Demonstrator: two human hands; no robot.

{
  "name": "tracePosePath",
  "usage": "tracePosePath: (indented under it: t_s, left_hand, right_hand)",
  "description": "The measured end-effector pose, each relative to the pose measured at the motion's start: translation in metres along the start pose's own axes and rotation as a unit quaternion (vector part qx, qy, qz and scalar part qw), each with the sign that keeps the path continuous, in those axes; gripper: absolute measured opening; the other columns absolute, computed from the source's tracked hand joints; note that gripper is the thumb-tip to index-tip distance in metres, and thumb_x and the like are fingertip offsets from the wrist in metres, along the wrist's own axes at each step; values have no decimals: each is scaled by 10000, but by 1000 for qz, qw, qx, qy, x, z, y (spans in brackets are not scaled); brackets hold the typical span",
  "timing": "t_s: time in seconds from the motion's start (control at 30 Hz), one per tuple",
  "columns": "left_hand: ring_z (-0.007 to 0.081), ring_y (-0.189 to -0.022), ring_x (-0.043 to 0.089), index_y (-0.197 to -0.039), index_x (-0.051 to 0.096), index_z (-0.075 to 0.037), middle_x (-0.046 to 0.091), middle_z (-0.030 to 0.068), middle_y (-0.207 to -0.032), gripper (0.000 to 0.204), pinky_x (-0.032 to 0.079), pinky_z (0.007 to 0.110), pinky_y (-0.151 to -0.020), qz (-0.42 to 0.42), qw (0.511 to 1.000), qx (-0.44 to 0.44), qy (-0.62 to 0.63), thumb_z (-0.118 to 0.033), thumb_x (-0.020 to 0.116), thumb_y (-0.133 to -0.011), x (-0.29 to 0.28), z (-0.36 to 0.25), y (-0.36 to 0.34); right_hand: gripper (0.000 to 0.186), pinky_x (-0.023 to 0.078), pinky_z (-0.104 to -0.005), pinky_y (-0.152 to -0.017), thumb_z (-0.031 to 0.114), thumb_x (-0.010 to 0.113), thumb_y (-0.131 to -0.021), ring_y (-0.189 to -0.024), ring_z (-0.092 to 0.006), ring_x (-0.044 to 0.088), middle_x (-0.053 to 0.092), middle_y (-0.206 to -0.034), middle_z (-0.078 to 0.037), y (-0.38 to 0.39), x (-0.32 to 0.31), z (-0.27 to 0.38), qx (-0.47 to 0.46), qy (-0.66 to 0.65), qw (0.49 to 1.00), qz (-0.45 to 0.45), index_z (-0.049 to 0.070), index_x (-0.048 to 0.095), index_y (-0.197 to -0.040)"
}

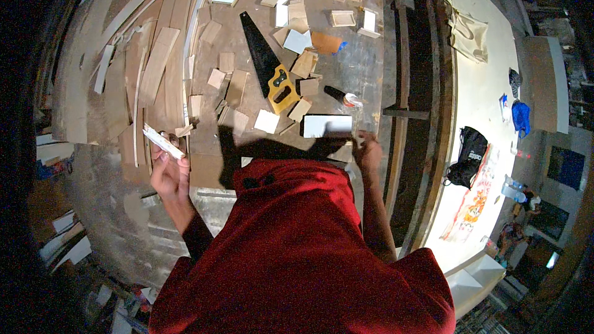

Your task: The person joins two small rectangular wooden pieces together at their centers, applying glue from a bottle and holding them in place until they form a cross.

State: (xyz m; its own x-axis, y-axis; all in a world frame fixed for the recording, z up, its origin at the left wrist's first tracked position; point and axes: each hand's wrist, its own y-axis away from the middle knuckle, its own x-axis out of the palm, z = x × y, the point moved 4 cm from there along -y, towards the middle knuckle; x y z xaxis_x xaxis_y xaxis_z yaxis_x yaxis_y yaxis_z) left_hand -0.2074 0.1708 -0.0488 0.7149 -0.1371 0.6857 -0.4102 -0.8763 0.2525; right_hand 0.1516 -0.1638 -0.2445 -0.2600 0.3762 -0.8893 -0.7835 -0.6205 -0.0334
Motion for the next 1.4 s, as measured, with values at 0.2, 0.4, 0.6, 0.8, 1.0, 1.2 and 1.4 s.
tracePosePath:
  t_s: [0.2, 0.4, 0.6, 0.8, 1.0, 1.2, 1.4]
  left_hand:
    - [246, -886, 630, -1200, 543, 25, 608, 139, -1039, 396, 587, 347, -647, -13, 999, 24, -16, -16, 589, -808, 1, -4, 8]
    - [224, -852, 629, -1175, 547, 35, 609, 166, -977, 390, 589, 312, -640, -9, 998, 33, -46, -43, 625, -801, 2, -9, 28]
    - [201, -814, 631, -1163, 556, 25, 615, 149, -958, 418, 575, 280, -630, -27, 998, 42, -48, -78, 672, -774, -12, -14, 47]
    - [208, -820, 642, -1171, 551, 43, 630, 139, -975, 424, 578, 304, -642, -43, 994, 56, -79, -49, 655, -771, -28, -15, 55]
    - [176, -782, 645, -1131, 584, 60, 665, 114, -921, 354, 560, 323, -680, 6, 979, 37, -200, 30, 643, -783, -17, 4, 56]
    - [162, -800, 650, -1105, 618, 68, 681, 136, -956, 307, 551, 304, -697, 118, 971, -23, -205, 73, 641, -798, 54, 28, 62]
    - [148, -842, 637, -1074, 613, 97, 676, 131, -969, 254, 524, 273, -716, 184, 968, -52, -161, 76, 640, -823, 93, 41, 77]
  right_hand:
    - [269, 526, -401, -671, 57, 678, -731, -796, -316, 648, 637, -926, -130, 22, 37, 10, -86, -4, 996, 28, 74, 638, -997]
    - [246, 517, -434, -682, 57, 607, -729, -821, -343, 629, 630, -919, -131, 25, 37, 2, -116, 6, 993, 12, 73, 640, -972]
    - [252, 505, -442, -684, 156, 630, -780, -834, -351, 600, 607, -929, -131, 33, 37, -6, -142, 49, 987, 54, 95, 624, -1025]
    - [133, 516, -388, -666, 109, 708, -758, -751, -308, 636, 643, -853, -119, 31, 27, -2, -48, -87, 992, 82, 79, 681, -884]
    - [102, 489, -264, -591, 98, 670, -883, -668, -128, 629, 681, -795, -53, -7, -20, 96, 76, -386, 911, 120, -1, 693, -872]
    - [190, 512, -264, -566, 103, 705, -857, -631, -136, 625, 678, -799, -68, -9, -94, 259, 15, -627, 707, 327, -38, 690, -983]
    - [189, 533, -252, -560, 29, 719, -825, -658, -132, 643, 699, -822, -94, -9, -118, 293, -60, -642, 690, 329, -39, 694, -1000]
